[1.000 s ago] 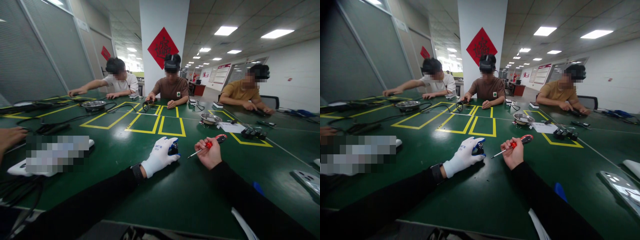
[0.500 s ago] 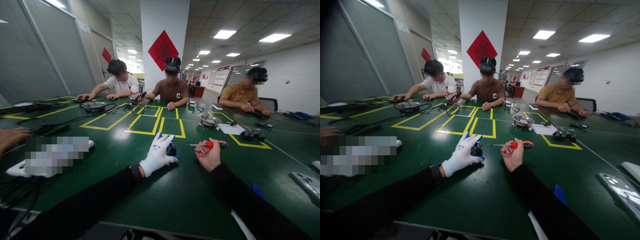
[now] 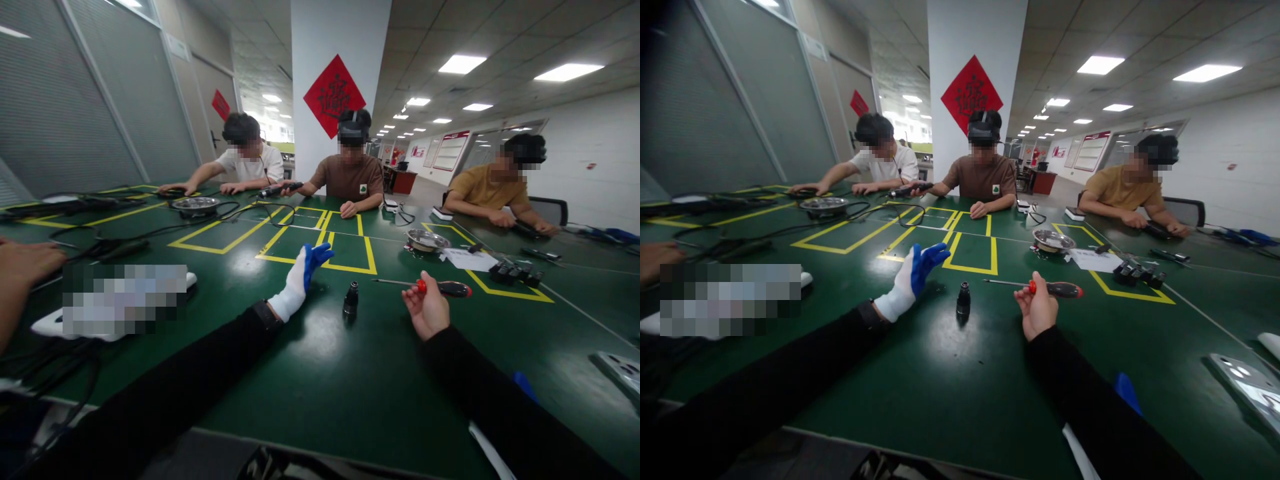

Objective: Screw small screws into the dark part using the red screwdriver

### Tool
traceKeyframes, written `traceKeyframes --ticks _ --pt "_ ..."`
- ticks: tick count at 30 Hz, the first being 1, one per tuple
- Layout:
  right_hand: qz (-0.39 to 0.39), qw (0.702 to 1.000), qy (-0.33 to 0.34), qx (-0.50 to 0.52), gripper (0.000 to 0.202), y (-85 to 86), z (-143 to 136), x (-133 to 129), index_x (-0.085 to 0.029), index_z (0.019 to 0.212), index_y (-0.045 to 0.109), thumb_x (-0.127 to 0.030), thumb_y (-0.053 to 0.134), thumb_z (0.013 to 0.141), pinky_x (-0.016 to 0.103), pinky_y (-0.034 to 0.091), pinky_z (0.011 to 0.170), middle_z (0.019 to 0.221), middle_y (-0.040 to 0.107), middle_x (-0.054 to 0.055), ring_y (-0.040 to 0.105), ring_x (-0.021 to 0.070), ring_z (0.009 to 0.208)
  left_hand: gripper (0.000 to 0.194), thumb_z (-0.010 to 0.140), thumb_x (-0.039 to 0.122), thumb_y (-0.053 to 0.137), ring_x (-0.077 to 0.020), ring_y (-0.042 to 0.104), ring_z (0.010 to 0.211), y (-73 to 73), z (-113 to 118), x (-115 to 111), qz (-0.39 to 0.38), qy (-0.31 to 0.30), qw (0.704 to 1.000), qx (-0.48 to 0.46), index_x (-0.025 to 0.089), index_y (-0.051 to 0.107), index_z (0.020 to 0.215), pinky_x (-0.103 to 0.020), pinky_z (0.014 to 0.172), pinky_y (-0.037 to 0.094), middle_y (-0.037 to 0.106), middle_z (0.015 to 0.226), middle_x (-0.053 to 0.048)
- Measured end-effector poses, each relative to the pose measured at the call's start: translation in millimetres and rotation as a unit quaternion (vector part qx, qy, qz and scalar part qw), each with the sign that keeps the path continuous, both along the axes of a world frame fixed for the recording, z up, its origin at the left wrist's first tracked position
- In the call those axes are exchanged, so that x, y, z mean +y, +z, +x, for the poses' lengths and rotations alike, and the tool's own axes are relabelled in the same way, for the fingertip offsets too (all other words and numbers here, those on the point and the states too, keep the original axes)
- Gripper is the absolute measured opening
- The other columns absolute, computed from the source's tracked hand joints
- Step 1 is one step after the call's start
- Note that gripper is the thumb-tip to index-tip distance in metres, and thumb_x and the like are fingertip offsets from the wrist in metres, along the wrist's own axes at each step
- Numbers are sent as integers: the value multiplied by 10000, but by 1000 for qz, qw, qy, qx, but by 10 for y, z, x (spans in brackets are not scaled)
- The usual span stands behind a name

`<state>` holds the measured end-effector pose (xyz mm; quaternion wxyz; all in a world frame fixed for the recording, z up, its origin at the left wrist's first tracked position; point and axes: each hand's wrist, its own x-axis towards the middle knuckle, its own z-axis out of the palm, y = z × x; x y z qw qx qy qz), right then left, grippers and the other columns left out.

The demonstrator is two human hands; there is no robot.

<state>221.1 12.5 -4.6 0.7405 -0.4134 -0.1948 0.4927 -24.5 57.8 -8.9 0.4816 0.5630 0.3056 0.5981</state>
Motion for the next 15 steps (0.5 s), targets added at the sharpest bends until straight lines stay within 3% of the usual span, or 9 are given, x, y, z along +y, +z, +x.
traceKeyframes --ticks 2,6,10,15 --pt "3 999 2 -42 201 -2 -9 2 -180 728 555 -300 715 708 192 558 537 546 622 -36 571 73 462 703 861 639 214 -264 548 1151 -53 -103 168 -62 9 996 -69 88 583 1091 -436 1045 366 584 1223 -172" --pt "14 993 74 -87 266 23 -67 -41 -192 883 603 -295 743 681 226 577 547 738 722 25 632 105 522 664 842 646 302 -254 610 1050 -169 -178 328 -161 14 973 -164 77 619 970 -410 1011 401 655 1074 -173" --pt "-12 988 136 -78 260 30 -129 -84 -180 899 635 -372 684 730 256 586 537 807 726 54 670 141 589 597 850 610 358 -247 633 999 -214 -123 306 -150 -1 977 -150 87 624 960 -410 984 420 659 1073 -163" --pt "-15 988 93 -126 264 -60 -131 -33 -159 850 655 -243 779 632 159 526 440 706 703 12 613 81 479 625 839 627 363 -258 640 974 -225 -94 284 -139 -7 982 -129 72 630 946 -397 956 440 649 1095 -191"
